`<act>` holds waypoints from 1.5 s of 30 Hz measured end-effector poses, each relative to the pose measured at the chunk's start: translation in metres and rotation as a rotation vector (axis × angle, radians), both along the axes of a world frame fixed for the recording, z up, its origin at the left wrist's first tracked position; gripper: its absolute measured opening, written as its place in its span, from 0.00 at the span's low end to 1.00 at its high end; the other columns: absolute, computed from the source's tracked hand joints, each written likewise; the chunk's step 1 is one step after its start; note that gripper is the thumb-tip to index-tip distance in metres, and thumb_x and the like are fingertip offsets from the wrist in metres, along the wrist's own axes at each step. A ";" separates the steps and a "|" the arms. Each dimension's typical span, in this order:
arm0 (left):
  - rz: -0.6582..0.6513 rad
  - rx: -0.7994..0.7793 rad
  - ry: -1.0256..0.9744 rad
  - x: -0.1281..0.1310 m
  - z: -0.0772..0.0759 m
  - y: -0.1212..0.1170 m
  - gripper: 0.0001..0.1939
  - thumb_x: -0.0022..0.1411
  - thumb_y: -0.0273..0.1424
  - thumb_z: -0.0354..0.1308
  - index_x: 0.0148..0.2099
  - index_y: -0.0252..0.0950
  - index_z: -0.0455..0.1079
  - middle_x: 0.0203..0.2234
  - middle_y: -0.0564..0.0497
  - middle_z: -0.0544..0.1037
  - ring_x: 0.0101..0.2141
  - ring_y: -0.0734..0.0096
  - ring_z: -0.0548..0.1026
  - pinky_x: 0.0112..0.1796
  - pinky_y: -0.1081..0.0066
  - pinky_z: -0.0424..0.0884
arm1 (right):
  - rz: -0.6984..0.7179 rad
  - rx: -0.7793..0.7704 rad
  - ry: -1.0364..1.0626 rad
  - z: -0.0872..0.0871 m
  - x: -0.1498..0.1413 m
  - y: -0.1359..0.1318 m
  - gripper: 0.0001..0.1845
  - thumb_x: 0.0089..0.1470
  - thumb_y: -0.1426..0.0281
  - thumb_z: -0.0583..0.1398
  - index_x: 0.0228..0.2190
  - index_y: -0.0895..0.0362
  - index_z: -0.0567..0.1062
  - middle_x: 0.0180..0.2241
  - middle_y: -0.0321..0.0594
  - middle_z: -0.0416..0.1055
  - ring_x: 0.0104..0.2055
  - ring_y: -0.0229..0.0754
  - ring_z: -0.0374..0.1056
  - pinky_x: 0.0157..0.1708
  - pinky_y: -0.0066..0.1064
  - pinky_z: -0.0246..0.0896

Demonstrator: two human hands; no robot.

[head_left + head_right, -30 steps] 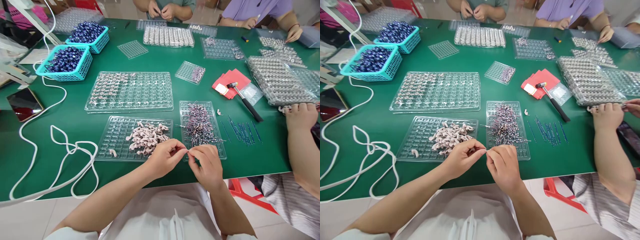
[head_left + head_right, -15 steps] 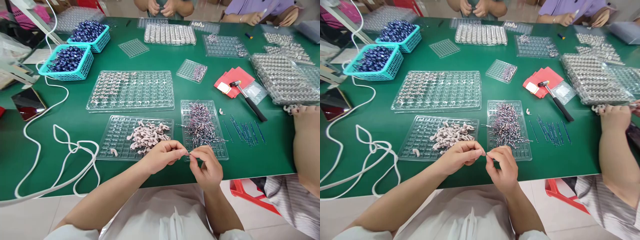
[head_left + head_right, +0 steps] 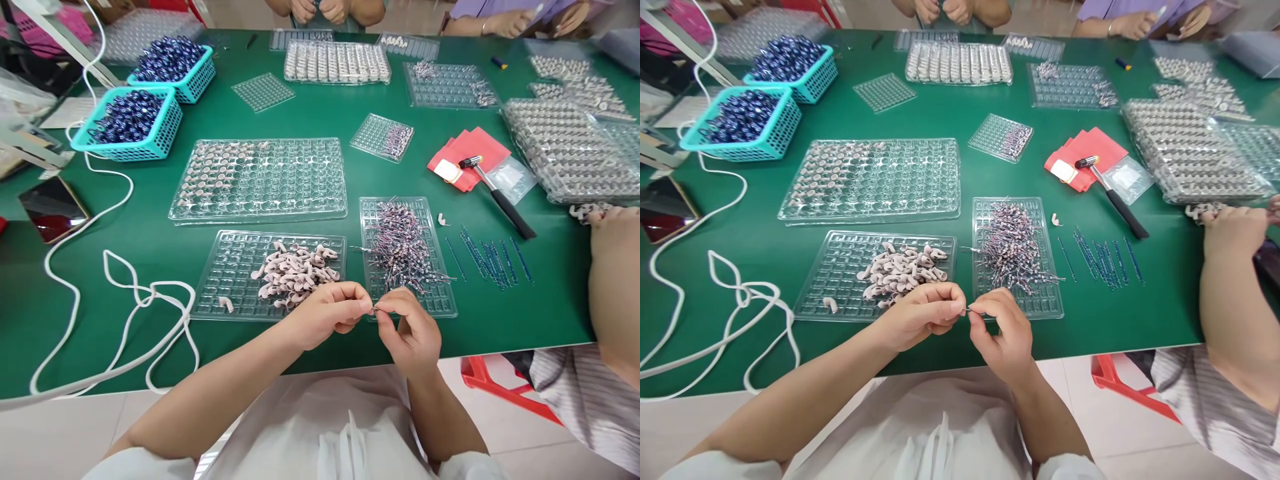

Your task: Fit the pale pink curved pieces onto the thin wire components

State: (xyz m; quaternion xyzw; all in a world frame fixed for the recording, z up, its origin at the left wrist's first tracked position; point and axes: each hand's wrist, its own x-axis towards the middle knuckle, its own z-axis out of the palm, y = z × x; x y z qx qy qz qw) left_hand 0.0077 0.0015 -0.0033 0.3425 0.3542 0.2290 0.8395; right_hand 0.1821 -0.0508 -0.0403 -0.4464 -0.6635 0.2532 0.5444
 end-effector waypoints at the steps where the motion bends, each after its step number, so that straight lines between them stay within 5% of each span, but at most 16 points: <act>1: 0.001 -0.003 0.004 0.000 0.000 0.000 0.19 0.53 0.43 0.68 0.30 0.34 0.66 0.18 0.61 0.55 0.20 0.82 0.49 0.23 0.74 0.43 | 0.006 -0.008 0.021 -0.001 0.000 0.000 0.14 0.56 0.81 0.59 0.40 0.52 0.74 0.33 0.38 0.74 0.35 0.40 0.70 0.37 0.38 0.67; 16: 0.023 0.378 0.173 0.001 0.004 -0.004 0.15 0.62 0.41 0.59 0.32 0.34 0.68 0.21 0.58 0.62 0.23 0.77 0.56 0.26 0.73 0.54 | -0.003 -0.147 0.220 0.001 0.002 -0.004 0.11 0.58 0.79 0.59 0.36 0.51 0.76 0.30 0.36 0.72 0.33 0.39 0.66 0.36 0.37 0.64; 28: 0.043 0.950 0.311 0.002 0.001 -0.012 0.12 0.70 0.29 0.48 0.33 0.34 0.67 0.25 0.54 0.66 0.27 0.74 0.64 0.32 0.73 0.61 | 0.026 -0.220 0.287 0.003 0.003 -0.005 0.10 0.58 0.79 0.60 0.35 0.52 0.76 0.29 0.34 0.71 0.33 0.38 0.65 0.35 0.33 0.62; 45: 0.075 0.833 0.354 0.003 0.004 -0.010 0.10 0.65 0.28 0.52 0.30 0.34 0.69 0.23 0.54 0.67 0.25 0.75 0.64 0.29 0.73 0.60 | -0.053 -0.225 0.318 -0.001 0.005 -0.006 0.07 0.59 0.76 0.60 0.33 0.52 0.76 0.28 0.35 0.70 0.33 0.39 0.66 0.36 0.34 0.63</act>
